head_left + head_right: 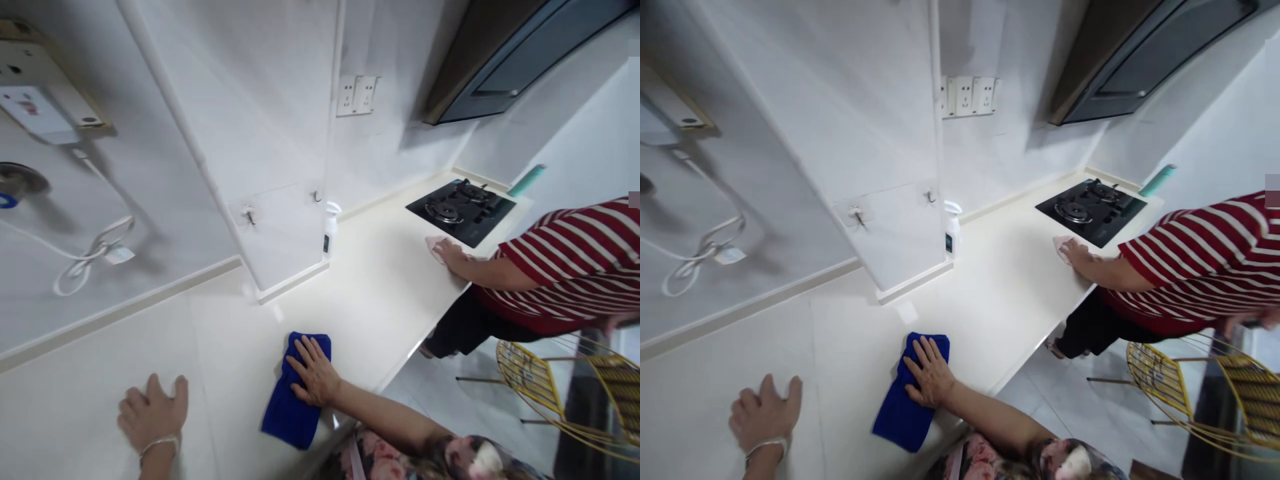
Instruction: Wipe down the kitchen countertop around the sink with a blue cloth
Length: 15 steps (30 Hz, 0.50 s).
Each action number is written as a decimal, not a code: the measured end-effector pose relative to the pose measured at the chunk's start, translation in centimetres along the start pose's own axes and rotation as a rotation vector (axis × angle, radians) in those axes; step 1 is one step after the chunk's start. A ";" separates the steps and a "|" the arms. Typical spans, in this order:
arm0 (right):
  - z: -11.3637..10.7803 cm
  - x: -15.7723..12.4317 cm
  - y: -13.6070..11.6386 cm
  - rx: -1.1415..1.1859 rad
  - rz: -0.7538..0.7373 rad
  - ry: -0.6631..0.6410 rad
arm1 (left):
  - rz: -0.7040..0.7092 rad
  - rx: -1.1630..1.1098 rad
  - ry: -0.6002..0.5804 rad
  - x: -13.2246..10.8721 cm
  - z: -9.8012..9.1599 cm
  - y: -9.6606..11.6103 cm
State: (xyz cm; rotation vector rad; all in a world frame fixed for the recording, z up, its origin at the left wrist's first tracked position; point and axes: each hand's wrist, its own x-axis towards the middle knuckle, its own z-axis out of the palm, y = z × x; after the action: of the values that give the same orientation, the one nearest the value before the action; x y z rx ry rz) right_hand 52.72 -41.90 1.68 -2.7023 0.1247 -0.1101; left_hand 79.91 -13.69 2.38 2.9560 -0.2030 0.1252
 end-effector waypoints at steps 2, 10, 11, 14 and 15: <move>0.0 -1.2 1.4 -0.011 0.015 0.040 | 0.010 -0.049 0.011 0.1 -0.1 0.0; -2.1 -7.4 10.8 -0.204 0.387 0.280 | -0.026 -0.042 -0.197 1.1 0.0 -1.1; -2.5 -8.4 11.9 -0.233 0.453 0.311 | -0.006 -0.024 -0.237 1.2 -0.3 -1.4; -3.7 -10.9 14.8 -0.299 0.596 0.368 | 0.054 0.062 -0.303 1.4 -1.8 -2.1; -4.1 -11.6 15.7 -0.310 0.624 0.376 | 0.047 0.090 -0.298 1.3 -2.3 -2.3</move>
State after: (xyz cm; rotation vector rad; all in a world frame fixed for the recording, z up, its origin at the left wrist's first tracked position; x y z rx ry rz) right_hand 39.70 -56.51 -1.95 -2.7654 1.1626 -0.4339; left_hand 81.40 -11.20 4.35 3.0471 -0.3142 -0.3108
